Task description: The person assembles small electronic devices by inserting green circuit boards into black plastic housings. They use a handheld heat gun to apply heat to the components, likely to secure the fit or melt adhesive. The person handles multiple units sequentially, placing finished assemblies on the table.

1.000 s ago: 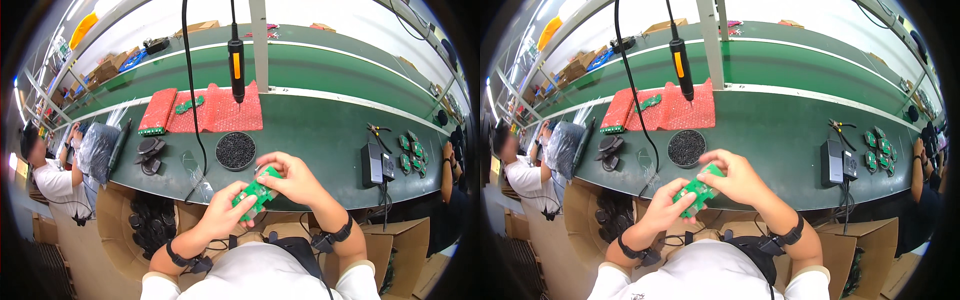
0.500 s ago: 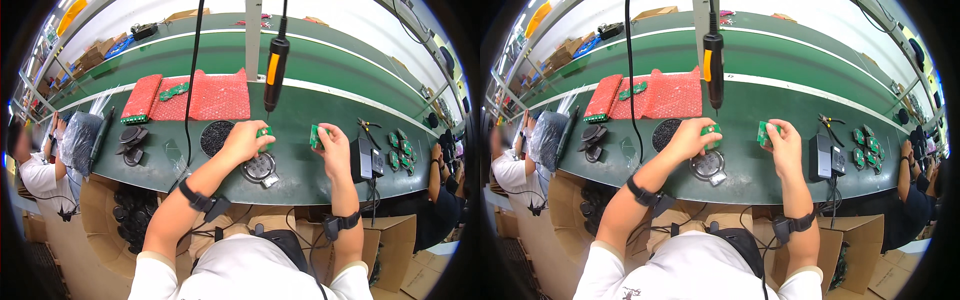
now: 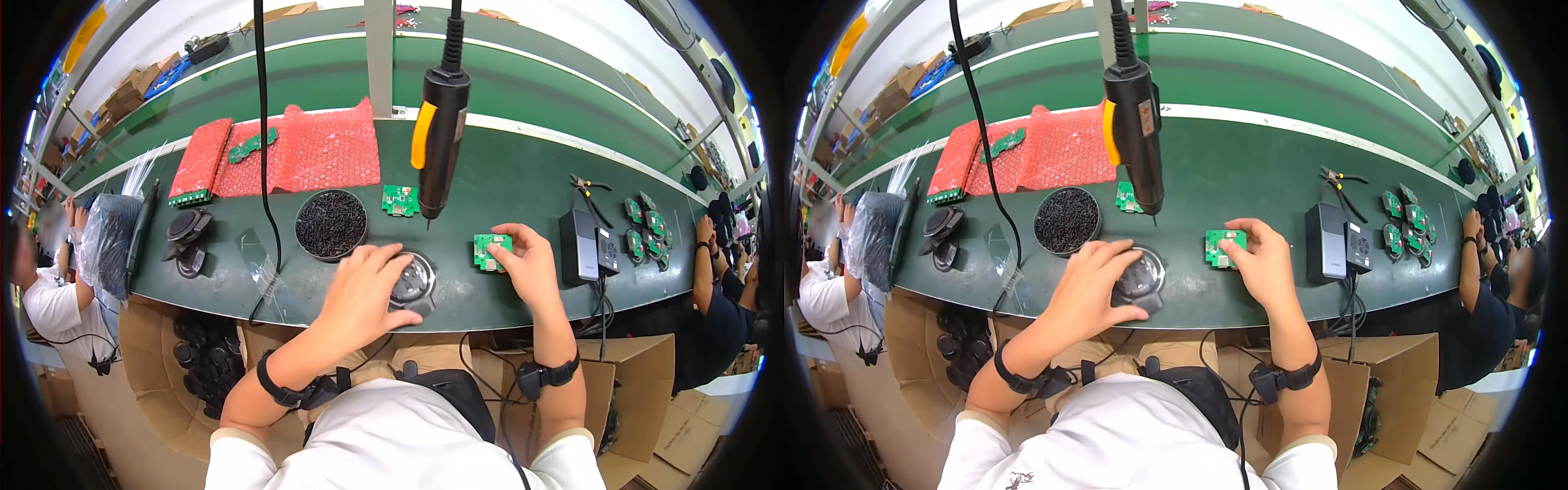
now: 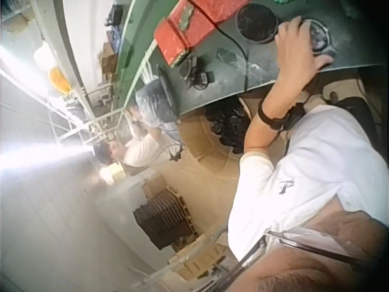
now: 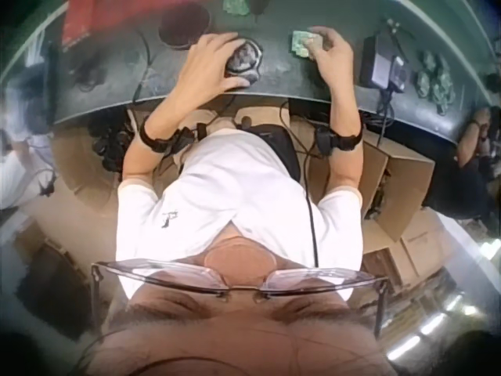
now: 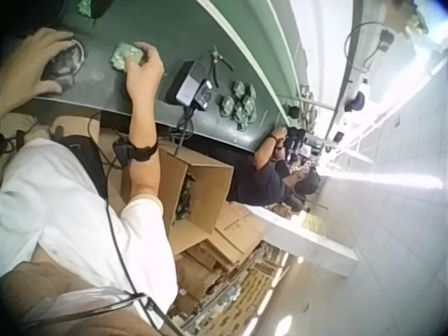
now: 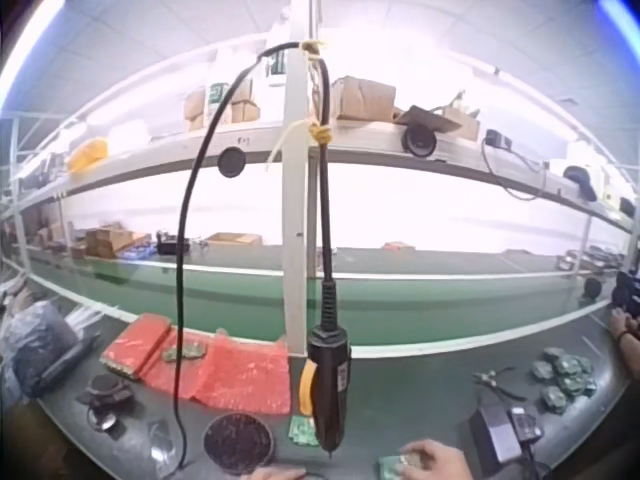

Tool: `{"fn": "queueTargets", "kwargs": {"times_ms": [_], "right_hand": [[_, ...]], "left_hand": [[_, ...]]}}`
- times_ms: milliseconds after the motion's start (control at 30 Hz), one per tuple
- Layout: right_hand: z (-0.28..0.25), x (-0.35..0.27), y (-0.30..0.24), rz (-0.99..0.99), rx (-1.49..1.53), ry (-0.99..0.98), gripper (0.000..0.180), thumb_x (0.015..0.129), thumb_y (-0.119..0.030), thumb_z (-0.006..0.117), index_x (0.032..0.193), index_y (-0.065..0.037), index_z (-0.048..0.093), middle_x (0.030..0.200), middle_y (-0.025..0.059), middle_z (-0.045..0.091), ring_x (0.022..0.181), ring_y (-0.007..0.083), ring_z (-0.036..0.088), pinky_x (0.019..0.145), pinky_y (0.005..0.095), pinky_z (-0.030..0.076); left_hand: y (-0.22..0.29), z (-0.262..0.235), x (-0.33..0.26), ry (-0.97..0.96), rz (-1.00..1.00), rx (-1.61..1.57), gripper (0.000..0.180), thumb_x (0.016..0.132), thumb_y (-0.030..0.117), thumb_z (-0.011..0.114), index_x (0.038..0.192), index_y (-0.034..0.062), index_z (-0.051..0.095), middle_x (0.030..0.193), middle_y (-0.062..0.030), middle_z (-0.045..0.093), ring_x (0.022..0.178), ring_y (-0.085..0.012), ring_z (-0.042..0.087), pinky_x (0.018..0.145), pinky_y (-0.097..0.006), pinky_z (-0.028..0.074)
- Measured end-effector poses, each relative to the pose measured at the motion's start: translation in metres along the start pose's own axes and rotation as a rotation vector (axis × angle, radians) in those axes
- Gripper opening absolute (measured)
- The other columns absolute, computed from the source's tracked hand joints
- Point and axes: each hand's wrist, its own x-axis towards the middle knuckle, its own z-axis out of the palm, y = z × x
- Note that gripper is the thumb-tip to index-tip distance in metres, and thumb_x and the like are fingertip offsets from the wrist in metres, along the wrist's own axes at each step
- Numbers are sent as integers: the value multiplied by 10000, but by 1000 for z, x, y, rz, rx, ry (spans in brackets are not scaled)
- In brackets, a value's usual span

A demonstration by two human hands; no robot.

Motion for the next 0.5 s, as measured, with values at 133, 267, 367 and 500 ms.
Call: {"fn": "queueTargets", "kwargs": {"times_ms": [133,267,367,500], "right_hand": [[12,-18,-7,47,225,-156,298,965,26,706,1260,29,663,1043,88,756,889,109,715,731,263,576],[35,-33,-13,54,262,-205,308,957,30,720,1259,23,660,1053,81,748,893,103,708,755,260,586],[52,-38,-17,54,213,-234,309,948,24,735,1250,15,670,1040,74,746,878,98,700,749,265,592],[70,-38,-14,32,180,-255,291,931,33,741,1218,17,700,963,57,752,810,84,694,714,263,596]], "left_hand": [[-3,-3,-9,-95,58,-137,969,652,386,949,1459,33,546,1522,-158,551,1369,-385,506,1134,-492,413],[-4,1,-14,-10,33,-231,1020,629,331,970,1498,59,509,1490,-149,576,1379,-377,514,1137,-495,406],[-3,4,-18,-12,11,-229,1059,613,307,982,1519,76,486,1475,-145,587,1381,-371,519,1139,-489,397],[-8,7,-21,4,22,-274,1078,613,292,984,1535,86,463,1467,-143,593,1387,-355,524,1137,-479,385]]}}
